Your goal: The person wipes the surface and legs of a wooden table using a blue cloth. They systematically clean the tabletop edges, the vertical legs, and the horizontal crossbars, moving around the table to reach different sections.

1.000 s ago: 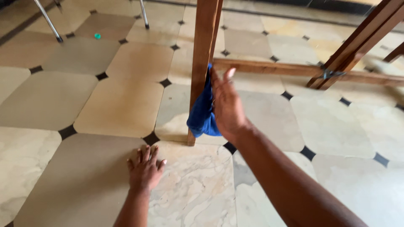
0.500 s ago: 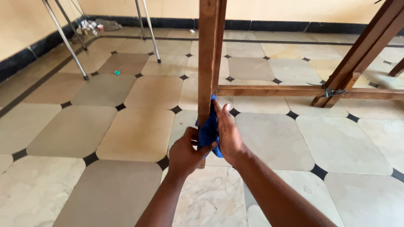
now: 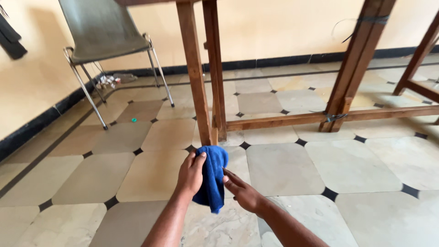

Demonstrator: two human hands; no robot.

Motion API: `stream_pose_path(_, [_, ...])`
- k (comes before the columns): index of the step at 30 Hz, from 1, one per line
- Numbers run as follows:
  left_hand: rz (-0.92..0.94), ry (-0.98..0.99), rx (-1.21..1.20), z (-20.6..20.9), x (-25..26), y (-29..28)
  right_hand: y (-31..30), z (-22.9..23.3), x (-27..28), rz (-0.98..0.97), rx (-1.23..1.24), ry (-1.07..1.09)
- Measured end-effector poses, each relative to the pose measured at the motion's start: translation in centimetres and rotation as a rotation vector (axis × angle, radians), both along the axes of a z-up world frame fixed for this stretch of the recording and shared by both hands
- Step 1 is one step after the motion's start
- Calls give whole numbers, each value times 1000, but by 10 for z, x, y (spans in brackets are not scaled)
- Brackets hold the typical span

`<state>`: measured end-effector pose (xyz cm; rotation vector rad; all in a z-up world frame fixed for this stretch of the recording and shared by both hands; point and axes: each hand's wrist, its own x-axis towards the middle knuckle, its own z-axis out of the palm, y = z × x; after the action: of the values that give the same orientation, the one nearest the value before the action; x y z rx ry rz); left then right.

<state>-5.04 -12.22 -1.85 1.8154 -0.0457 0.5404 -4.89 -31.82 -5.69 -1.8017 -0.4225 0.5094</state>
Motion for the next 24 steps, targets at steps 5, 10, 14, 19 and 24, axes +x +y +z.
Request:
stream_pose_path(5, [-155, -23, -85, 49, -32, -25, -28, 48, -35, -48, -114, -437])
stream_pose_path(10, [-95, 46, -122, 93, -63, -58, -46, 110, -95, -242, -146, -995])
stream_pose_path(14, [-9, 38, 9, 136, -102, -80, -56, 161, -156, -334, -294, -689])
stream_pose_path(19, [82, 7, 336, 162, -134, -103, -64, 184, -192, -349, -324, -717])
stream_pose_path(24, [30, -33, 480, 175, -157, -116, -78, 190, -199, -178, -224, -621])
